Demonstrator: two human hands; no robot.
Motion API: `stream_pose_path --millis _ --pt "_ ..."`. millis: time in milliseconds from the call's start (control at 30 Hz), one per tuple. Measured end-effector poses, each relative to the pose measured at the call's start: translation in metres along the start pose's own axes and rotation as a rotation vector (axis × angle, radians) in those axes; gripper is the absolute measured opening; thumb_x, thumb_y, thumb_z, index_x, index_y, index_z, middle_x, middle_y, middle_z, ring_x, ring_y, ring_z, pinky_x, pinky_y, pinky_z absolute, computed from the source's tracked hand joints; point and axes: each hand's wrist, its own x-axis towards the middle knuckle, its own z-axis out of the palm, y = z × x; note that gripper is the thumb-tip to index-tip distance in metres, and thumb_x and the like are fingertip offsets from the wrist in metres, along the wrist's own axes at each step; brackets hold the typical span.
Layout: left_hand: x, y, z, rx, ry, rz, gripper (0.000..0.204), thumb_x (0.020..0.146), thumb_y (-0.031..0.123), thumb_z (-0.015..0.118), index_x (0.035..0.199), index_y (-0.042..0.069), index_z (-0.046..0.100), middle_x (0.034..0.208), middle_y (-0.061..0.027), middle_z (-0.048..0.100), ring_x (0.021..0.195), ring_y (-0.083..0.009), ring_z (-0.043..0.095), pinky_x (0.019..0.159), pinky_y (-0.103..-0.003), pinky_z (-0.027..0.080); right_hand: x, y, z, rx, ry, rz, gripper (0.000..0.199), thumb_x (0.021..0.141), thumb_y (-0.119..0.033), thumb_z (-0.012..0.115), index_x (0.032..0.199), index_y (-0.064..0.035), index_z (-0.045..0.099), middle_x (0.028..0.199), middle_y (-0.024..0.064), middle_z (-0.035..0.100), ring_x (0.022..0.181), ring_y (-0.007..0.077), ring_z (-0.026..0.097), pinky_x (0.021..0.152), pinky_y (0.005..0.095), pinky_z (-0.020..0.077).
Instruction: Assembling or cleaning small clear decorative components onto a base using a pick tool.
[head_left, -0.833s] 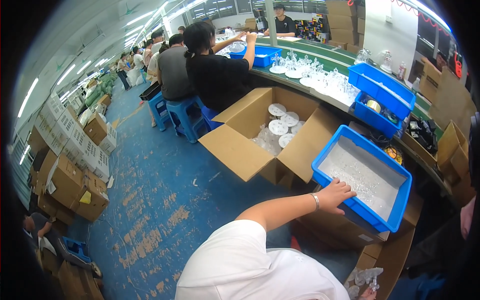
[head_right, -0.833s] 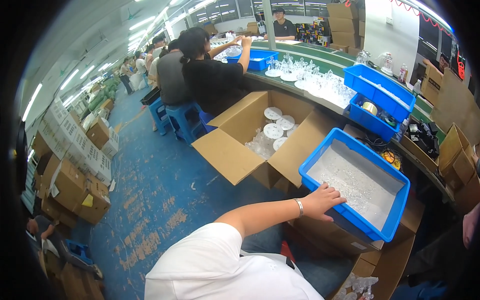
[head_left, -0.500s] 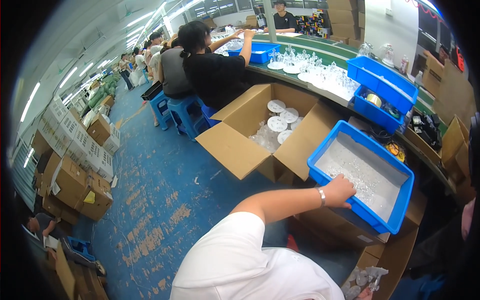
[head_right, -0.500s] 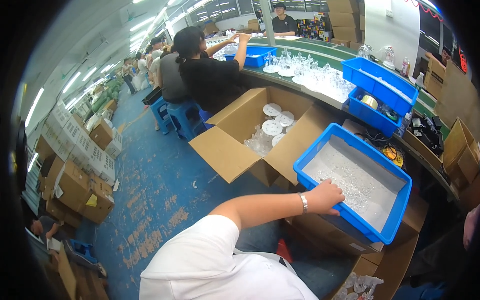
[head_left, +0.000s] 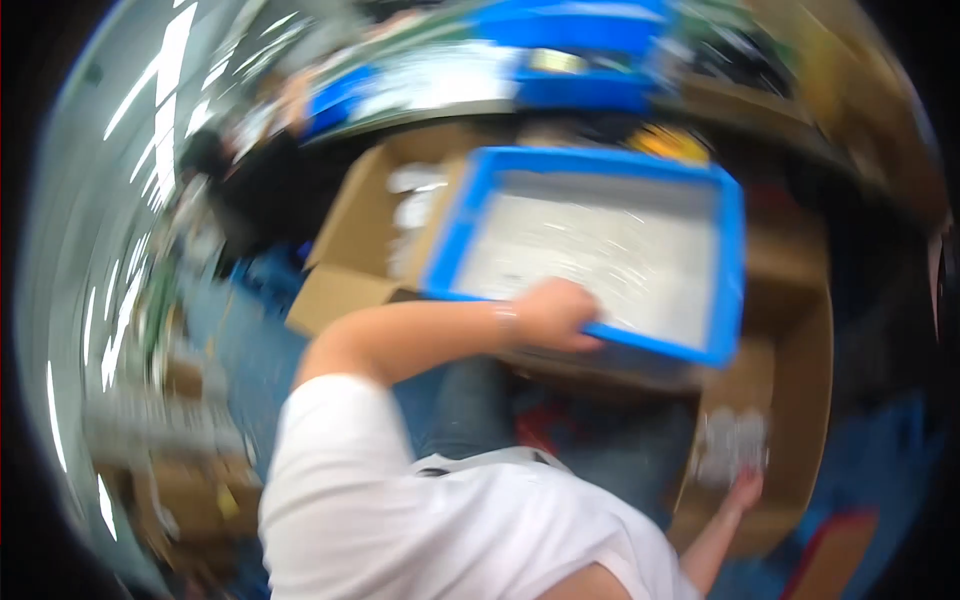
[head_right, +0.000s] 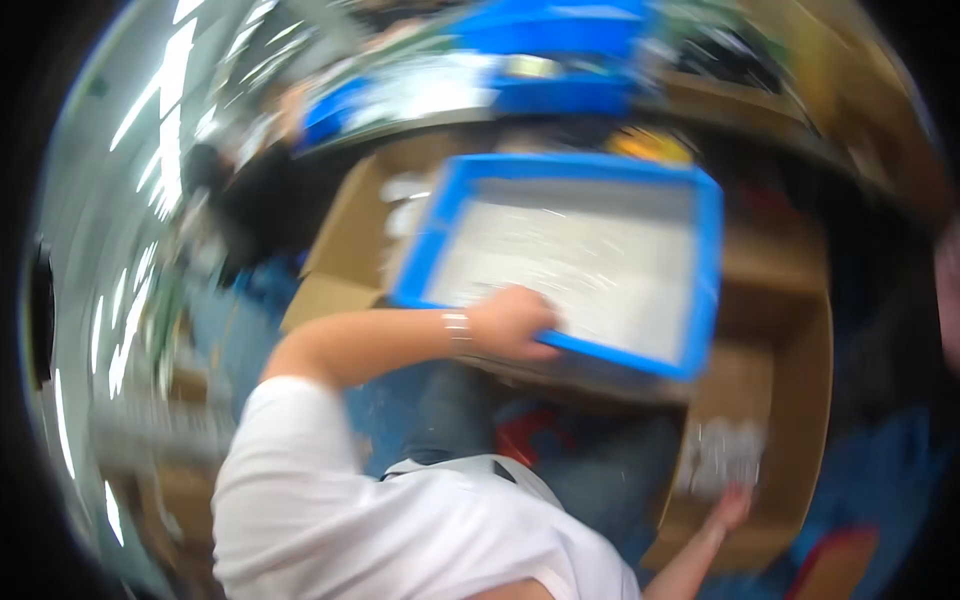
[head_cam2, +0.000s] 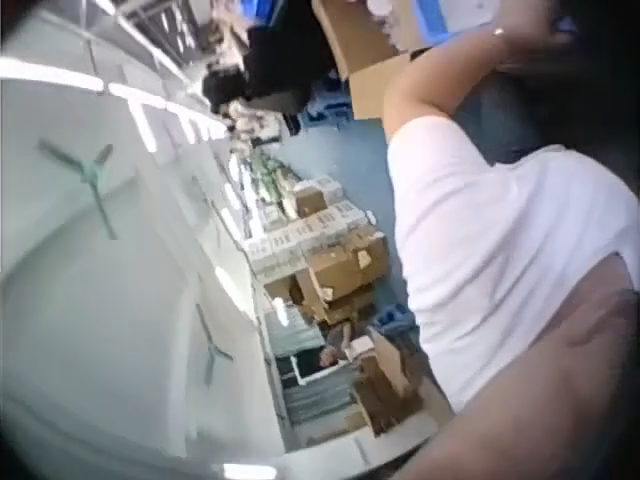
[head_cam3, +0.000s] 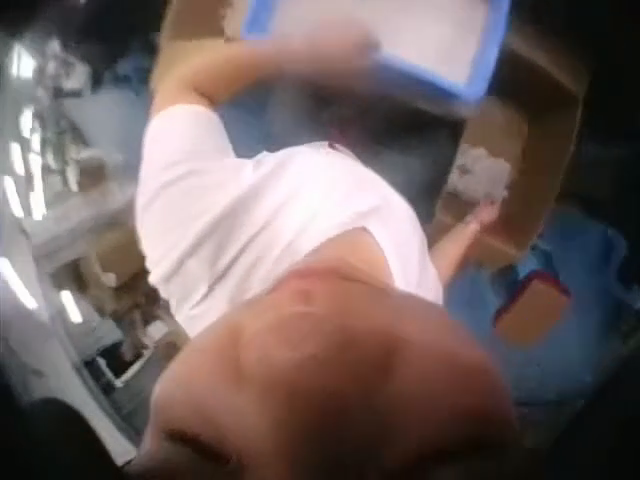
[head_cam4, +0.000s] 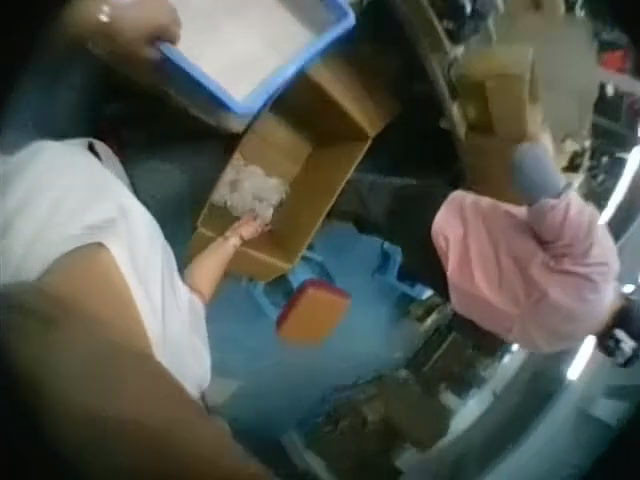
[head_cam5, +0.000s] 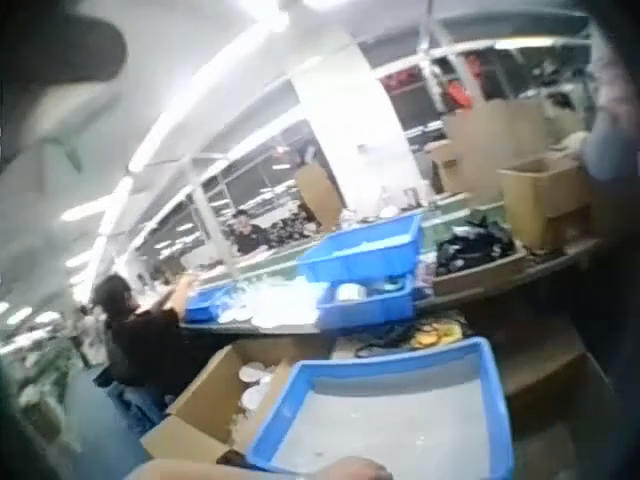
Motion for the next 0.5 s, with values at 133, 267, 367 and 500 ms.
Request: stream_pose_path --millis 133,267,367,500 --pt "0.000 -0.010 -0.007 -0.040 -0.033 -0.022 0.019 0.058 0.018 0.060 0.073 0.006 0.057 0.067 -0.0125 0.052 0.065 -0.0307 0.050 0.057 -0.038 0.040 0.006 0.020 0.006 -0.012 -0.049 -0.099 0.026 0.079 -0.013 0.050 0.100 0.0004 0.047 0.095 0.0123 0.052 0.086 0.0229 0.053 0.076 0.0339 0.0446" --pt "0.008 0.006 -0.002 0.047 -0.035 -0.001 0.017 0.055 0.011 0.056 0.069 0.002 0.052 0.065 -0.0144 0.050 0.062 -0.0321 0.050 0.056 -0.036 0.040 0.009 0.025 0.029 -0.012 0.172 -0.077 0.012 0.074 -0.010 0.054 0.084 -0.0022 0.054 0.078 0.0069 0.056 0.067 0.0150 0.056 0.058 0.0256 0.0459" --pt "0.005 0.022 -0.004 0.020 0.002 0.058 0.012 0.056 0.007 0.052 0.065 -0.001 0.048 0.063 -0.0151 0.049 0.055 -0.0321 0.047 0.050 -0.034 0.038 0.018 0.053 0.030 0.013 0.215 -0.162 0.012 0.071 -0.009 0.058 0.078 -0.0007 0.054 0.064 0.0042 0.055 0.058 0.0111 0.054 0.047 0.0227 0.0425" --pt "-0.025 0.006 -0.005 0.098 0.003 0.093 0.029 0.068 0.021 0.053 0.082 -0.005 0.052 0.074 -0.0198 0.053 0.065 -0.0354 0.051 0.060 -0.038 0.042 0.026 0.082 0.019 -0.116 0.175 -0.037 0.016 0.075 -0.007 0.056 0.088 0.0017 0.051 0.077 0.0084 0.056 0.068 0.0146 0.057 0.055 0.0234 0.0473"
